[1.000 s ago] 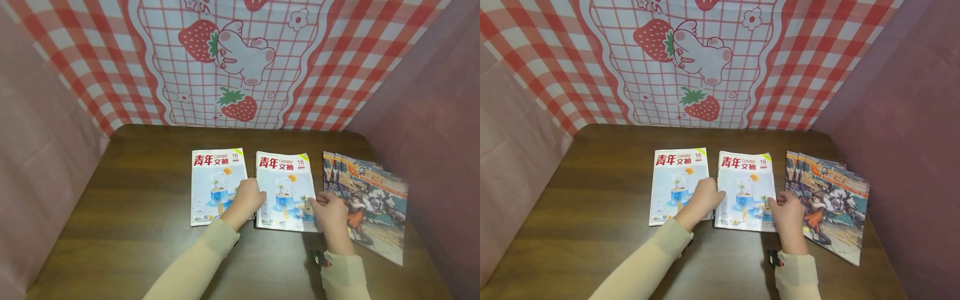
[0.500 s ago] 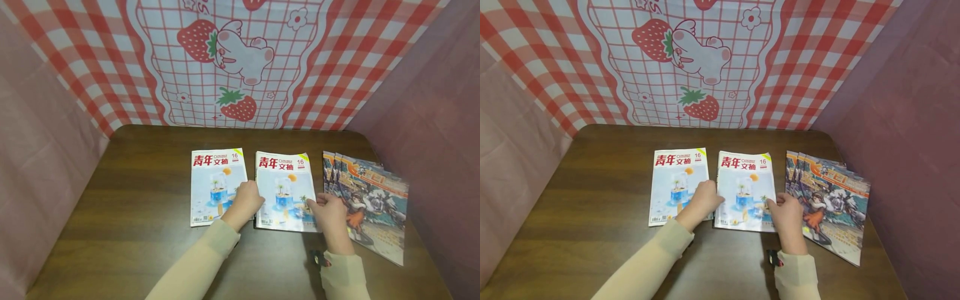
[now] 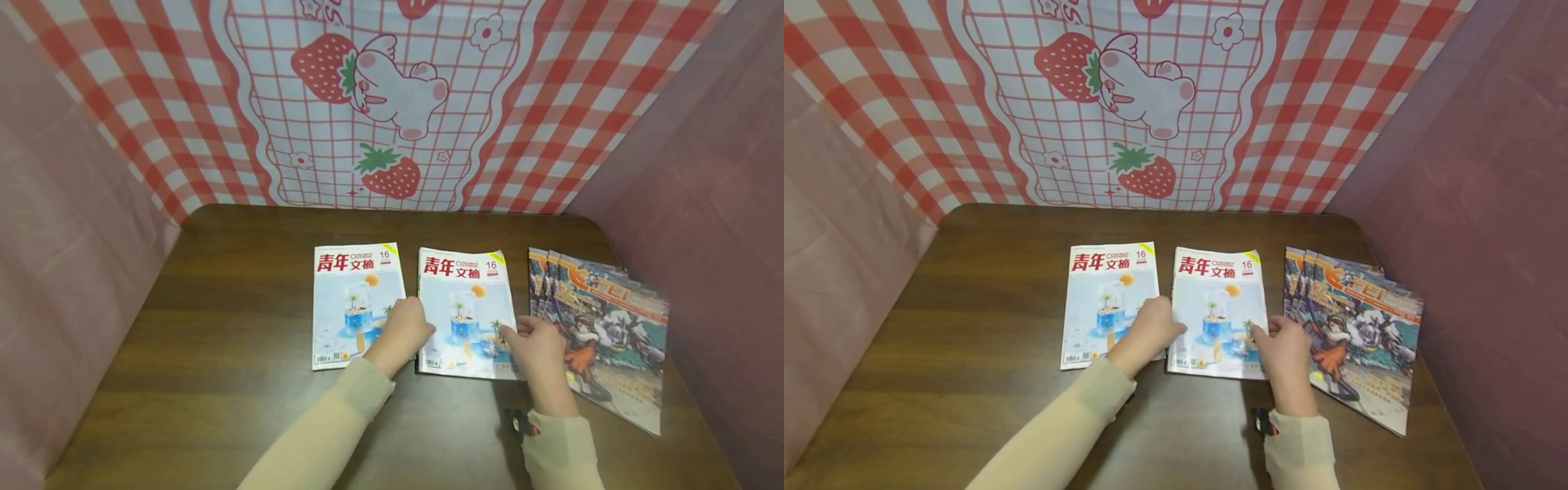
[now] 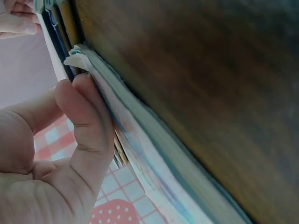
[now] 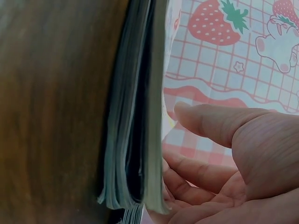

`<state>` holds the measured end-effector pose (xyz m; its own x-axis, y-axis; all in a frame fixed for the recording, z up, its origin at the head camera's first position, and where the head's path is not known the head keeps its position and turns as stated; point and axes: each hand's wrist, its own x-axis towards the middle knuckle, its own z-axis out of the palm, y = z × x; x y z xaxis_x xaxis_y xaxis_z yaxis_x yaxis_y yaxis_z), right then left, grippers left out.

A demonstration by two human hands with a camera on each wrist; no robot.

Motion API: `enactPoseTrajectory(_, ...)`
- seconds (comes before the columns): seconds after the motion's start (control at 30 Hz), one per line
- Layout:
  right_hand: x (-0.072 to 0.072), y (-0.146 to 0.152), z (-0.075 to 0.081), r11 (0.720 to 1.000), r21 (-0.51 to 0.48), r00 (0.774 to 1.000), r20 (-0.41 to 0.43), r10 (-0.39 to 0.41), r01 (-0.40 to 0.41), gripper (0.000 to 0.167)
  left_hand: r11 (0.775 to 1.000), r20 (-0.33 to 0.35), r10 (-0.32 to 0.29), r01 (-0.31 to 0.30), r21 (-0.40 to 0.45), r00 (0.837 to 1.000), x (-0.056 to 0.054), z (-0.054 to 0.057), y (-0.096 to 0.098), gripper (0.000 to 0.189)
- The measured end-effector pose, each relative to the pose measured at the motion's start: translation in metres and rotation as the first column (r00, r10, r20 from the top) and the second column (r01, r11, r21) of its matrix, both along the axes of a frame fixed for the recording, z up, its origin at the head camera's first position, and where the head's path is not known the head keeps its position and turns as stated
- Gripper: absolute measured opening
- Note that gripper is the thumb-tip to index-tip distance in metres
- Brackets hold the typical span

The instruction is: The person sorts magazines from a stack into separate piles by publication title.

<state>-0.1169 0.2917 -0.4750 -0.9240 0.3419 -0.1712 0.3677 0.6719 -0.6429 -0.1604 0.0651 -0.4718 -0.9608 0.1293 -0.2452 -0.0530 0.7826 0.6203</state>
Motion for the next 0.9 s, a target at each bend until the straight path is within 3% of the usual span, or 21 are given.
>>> enactPoseTrajectory(0.23,0.0,-0.002,-0.001,1.0,0.021,0.998,-0.062,0.021,-0.02,0.053,0.999,-0.004,0.003,-0.003,-0.041,1.0,-0.002,0.002,-0.002,0.033)
enactPoseTrajectory(0.53,-0.002,-0.004,0.001,1.0,0.016,0.999,-0.043,0.019,-0.019,0.055,0.999,-0.048,0.044,-0.043,0.025,0.998,0.002,0.005,-0.003,0.03)
enactPoseTrajectory(0.9,-0.003,0.001,0.0,1.0,-0.001,1.0,0.021,0.017,-0.017,0.059,0.97,-0.093,0.043,-0.019,0.241,0.995,0.004,0.011,-0.001,0.016)
